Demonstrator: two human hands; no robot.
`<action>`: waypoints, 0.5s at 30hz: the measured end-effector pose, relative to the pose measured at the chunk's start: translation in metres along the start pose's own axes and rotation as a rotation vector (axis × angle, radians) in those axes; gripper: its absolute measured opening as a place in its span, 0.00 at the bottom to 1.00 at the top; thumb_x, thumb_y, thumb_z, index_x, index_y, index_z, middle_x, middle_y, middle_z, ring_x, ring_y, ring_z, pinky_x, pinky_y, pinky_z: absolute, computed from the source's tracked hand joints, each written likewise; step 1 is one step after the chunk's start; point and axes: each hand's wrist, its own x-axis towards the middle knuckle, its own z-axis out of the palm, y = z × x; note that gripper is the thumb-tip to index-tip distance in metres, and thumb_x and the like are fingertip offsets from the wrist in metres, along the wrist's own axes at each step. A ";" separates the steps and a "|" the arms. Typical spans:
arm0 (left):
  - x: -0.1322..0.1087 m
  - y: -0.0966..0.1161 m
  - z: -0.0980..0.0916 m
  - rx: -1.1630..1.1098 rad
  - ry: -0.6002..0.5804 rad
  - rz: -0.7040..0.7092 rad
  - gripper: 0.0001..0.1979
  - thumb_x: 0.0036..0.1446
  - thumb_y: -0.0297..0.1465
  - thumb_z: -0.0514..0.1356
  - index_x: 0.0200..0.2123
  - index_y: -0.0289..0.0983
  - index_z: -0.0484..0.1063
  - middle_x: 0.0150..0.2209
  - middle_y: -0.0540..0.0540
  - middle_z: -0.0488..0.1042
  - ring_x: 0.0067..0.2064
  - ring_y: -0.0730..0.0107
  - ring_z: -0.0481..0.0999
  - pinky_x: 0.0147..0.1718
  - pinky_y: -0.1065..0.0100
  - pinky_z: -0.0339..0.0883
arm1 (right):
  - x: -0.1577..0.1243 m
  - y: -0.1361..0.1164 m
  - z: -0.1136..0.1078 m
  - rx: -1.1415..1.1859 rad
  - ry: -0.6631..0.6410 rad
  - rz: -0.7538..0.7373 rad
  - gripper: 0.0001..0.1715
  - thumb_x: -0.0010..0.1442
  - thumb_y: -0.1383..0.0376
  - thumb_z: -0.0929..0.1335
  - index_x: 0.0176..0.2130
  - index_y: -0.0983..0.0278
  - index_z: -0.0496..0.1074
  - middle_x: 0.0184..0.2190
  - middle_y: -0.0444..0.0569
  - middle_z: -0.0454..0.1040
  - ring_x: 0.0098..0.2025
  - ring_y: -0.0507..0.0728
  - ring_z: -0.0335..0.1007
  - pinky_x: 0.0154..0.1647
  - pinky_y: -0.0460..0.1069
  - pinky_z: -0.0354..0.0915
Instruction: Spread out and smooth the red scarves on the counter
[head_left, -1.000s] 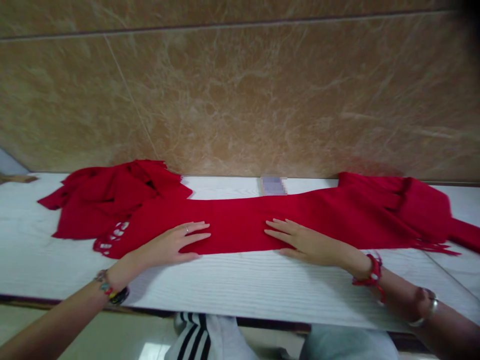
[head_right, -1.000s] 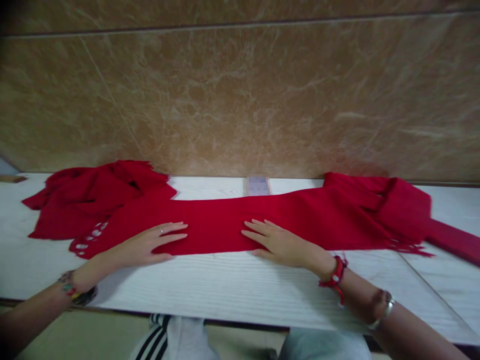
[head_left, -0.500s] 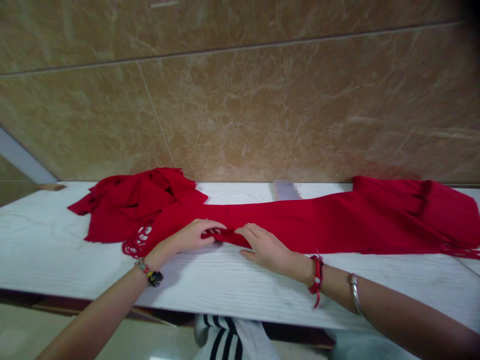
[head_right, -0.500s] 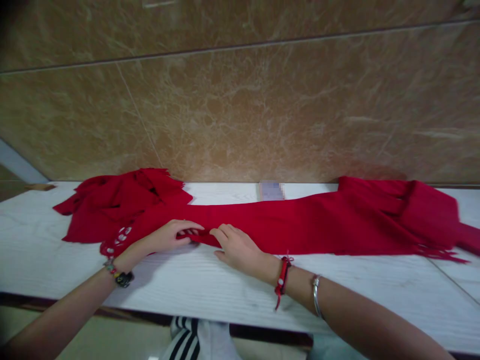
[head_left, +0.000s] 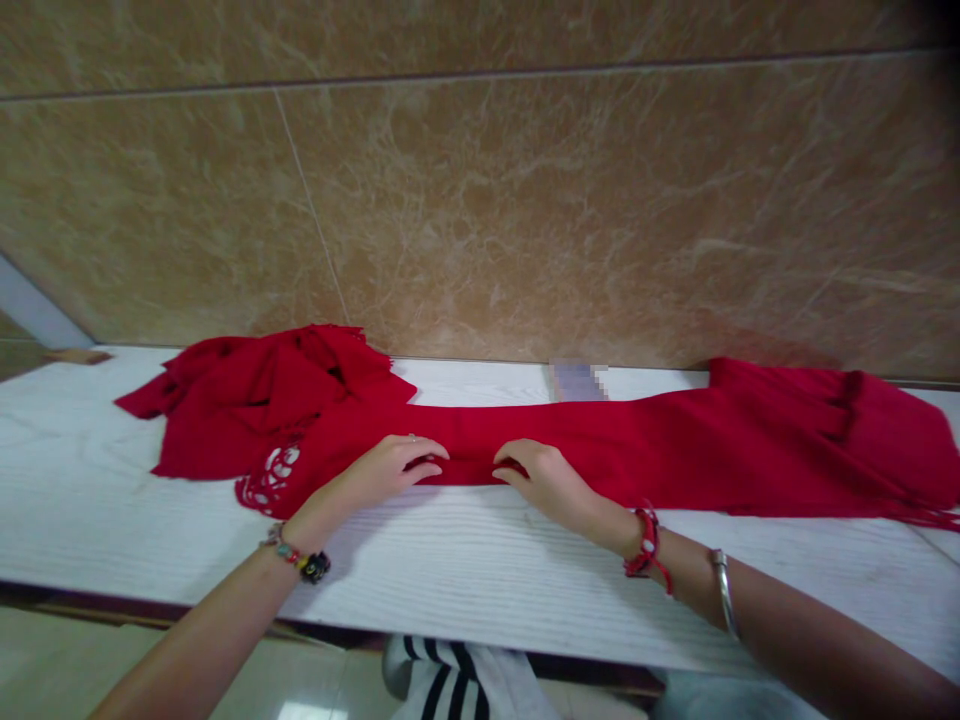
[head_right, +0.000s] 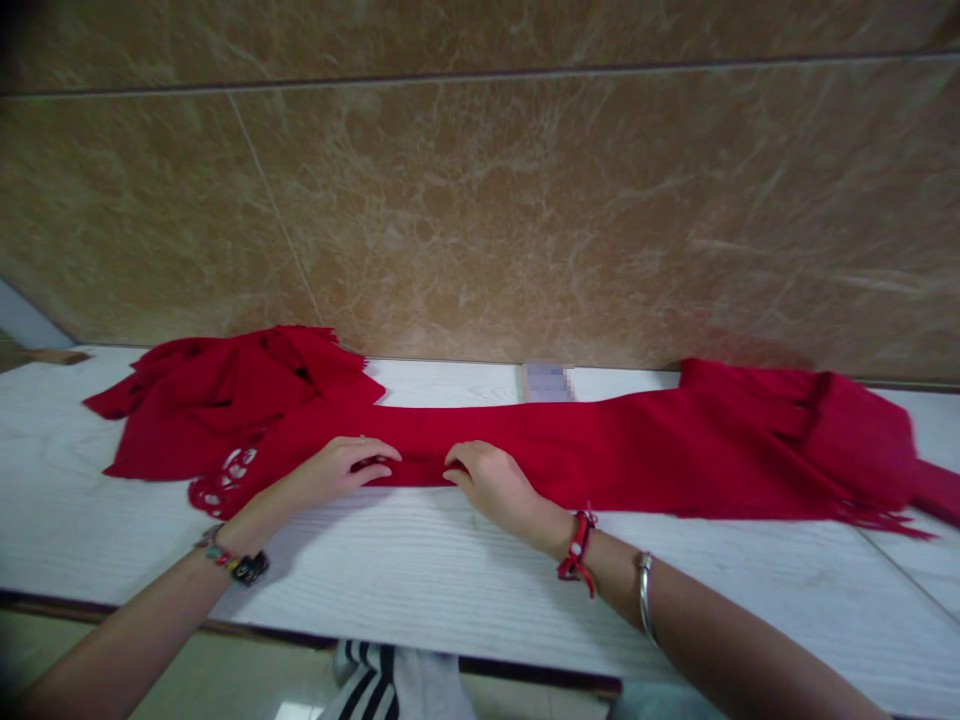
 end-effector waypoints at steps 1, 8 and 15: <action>0.000 0.000 -0.001 0.012 -0.008 0.004 0.10 0.58 0.31 0.52 0.39 0.37 0.71 0.38 0.48 0.75 0.39 0.71 0.72 0.42 0.70 0.63 | 0.000 0.001 0.000 -0.024 -0.011 -0.034 0.04 0.55 0.70 0.65 0.33 0.65 0.70 0.31 0.49 0.73 0.34 0.53 0.68 0.36 0.46 0.63; -0.024 0.005 -0.005 0.175 -0.159 0.037 0.17 0.55 0.23 0.50 0.47 0.41 0.68 0.46 0.47 0.70 0.47 0.70 0.69 0.48 0.69 0.60 | -0.014 -0.004 -0.011 -0.260 -0.195 -0.313 0.11 0.58 0.72 0.61 0.36 0.66 0.72 0.34 0.51 0.72 0.37 0.54 0.67 0.39 0.48 0.64; -0.072 -0.007 -0.008 0.276 -0.281 -0.059 0.27 0.58 0.20 0.43 0.58 0.49 0.51 0.60 0.51 0.52 0.61 0.69 0.50 0.57 0.57 0.46 | -0.041 0.011 -0.006 -0.287 -0.138 -0.387 0.22 0.59 0.75 0.57 0.51 0.67 0.64 0.50 0.54 0.67 0.52 0.55 0.62 0.53 0.52 0.61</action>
